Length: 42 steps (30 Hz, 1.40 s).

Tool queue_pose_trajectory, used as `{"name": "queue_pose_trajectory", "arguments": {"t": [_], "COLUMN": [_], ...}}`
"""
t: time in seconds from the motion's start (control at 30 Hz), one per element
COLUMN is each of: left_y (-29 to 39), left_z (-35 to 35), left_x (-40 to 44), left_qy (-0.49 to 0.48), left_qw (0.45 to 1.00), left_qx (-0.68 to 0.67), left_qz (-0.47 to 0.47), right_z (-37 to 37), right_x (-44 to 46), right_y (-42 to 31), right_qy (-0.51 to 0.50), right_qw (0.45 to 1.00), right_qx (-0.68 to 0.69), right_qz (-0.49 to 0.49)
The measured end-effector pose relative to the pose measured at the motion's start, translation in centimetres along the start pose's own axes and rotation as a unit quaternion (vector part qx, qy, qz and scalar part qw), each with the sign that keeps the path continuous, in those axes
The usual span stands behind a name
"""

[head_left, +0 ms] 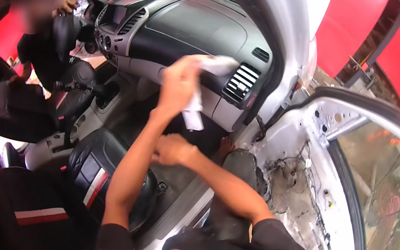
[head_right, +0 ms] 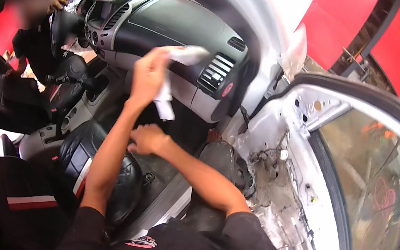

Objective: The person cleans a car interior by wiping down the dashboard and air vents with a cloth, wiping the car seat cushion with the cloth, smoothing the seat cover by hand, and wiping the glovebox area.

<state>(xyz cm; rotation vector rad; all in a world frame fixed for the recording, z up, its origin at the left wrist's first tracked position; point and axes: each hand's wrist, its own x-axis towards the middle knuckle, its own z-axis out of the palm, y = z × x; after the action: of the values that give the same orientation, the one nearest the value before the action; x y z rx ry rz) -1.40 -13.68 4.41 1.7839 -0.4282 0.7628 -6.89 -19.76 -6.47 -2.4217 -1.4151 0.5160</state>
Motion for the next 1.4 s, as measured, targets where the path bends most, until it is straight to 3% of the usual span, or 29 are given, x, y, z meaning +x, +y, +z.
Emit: {"name": "queue_pose_trajectory", "arguments": {"t": [0.1, 0.17, 0.2, 0.3, 0.33, 0.37, 0.43, 0.5, 0.57, 0.63, 0.7, 0.77, 0.83, 0.9, 1.0, 1.03, 1.1, 1.17, 1.23, 1.37, 1.4], "left_y": [-2.9, -3.3, -4.0, -7.3, -9.6, -10.8, -6.1, -2.5, -0.6, 5.1, 5.2, 4.5, -0.8, -4.6, -7.1, -7.2, -7.3, -8.4, -9.0, -8.6, -8.4], "left_z": [-5.3, -8.1, -9.2, -11.1, -10.1, -8.8, -8.3, -8.6, -9.1, -10.3, -12.3, -15.2, -19.1, -22.6, -25.3, -25.1, -24.4, -22.5, -21.4, -21.1, -21.0], "left_x": [-2.9, -5.4, -6.8, -11.7, -13.8, -15.5, -17.1, -17.7, -17.8, -17.8, -19.9, -22.8, -28.2, -34.1, -41.8, -43.7, -47.3, -51.8, -53.2, -53.0, -52.7], "left_qy": [0.143, 0.2, 0.218, 0.192, 0.158, 0.118, 0.142, 0.13, 0.048, -0.031, -0.011, 0.015, 0.101, 0.175, 0.24, 0.255, 0.25, 0.275, 0.299, 0.303, 0.302], "left_qw": [0.984, 0.942, 0.924, 0.87, 0.824, 0.761, 0.781, 0.865, 0.876, 0.886, 0.945, 0.975, 0.934, 0.874, 0.791, 0.755, 0.741, 0.73, 0.731, 0.72, 0.715], "left_qx": [-0.056, -0.179, -0.25, -0.401, -0.519, -0.627, -0.572, -0.371, -0.376, -0.347, -0.18, 0.05, 0.275, 0.369, 0.415, 0.449, 0.454, 0.429, 0.448, 0.464, 0.464], "left_qz": [-0.095, -0.201, -0.193, -0.212, -0.166, -0.115, -0.206, -0.313, -0.298, -0.307, -0.273, -0.217, -0.206, -0.265, -0.38, -0.404, -0.427, -0.455, -0.419, -0.418, -0.427], "right_z": [-2.2, -1.6, -2.9, -2.8, -1.4, -0.1, 0.6, -0.1, -1.5, -3.8, -7.6, -12.5, -17.5, -21.9, -26.5, -27.3, -28.7, -30.5, -31.7, -31.7, -31.1], "right_x": [0.1, 0.4, -0.2, -1.2, -0.8, 0.3, -0.7, -2.3, -2.4, -3.0, -5.0, -8.6, -9.9, -11.5, -8.9, -8.1, -6.0, -2.8, -1.8, -1.4, -1.0], "right_y": [0.8, 0.7, -0.4, -5.2, -6.2, -6.6, -7.7, -8.3, -7.8, -8.1, -8.8, -9.7, -7.7, -9.1, -9.3, -9.6, -11.0, -19.5, -27.2, -43.2, -45.3], "right_qy": [0.21, 0.435, 0.333, 0.456, 0.475, 0.552, 0.543, 0.553, 0.563, 0.53, 0.698, 0.821, 0.872, 0.853, 0.782, 0.787, 0.793, 0.791, 0.781, 0.693, 0.762], "right_qw": [0.977, 0.898, 0.937, 0.853, 0.831, 0.798, 0.812, 0.821, 0.815, 0.713, 0.651, 0.546, 0.436, 0.47, 0.472, 0.454, 0.42, 0.404, 0.415, 0.532, 0.38], "right_qx": [0.021, 0.049, 0.102, 0.249, 0.271, 0.179, 0.168, 0.105, 0.133, 0.457, 0.27, -0.006, -0.102, -0.204, -0.405, -0.41, -0.418, -0.411, -0.401, -0.332, -0.408], "right_qz": [0.019, -0.047, 0.018, -0.046, -0.106, -0.162, -0.135, -0.096, -0.043, -0.047, -0.126, -0.166, -0.2, -0.104, -0.046, -0.077, -0.144, -0.206, -0.237, -0.355, -0.328]}}
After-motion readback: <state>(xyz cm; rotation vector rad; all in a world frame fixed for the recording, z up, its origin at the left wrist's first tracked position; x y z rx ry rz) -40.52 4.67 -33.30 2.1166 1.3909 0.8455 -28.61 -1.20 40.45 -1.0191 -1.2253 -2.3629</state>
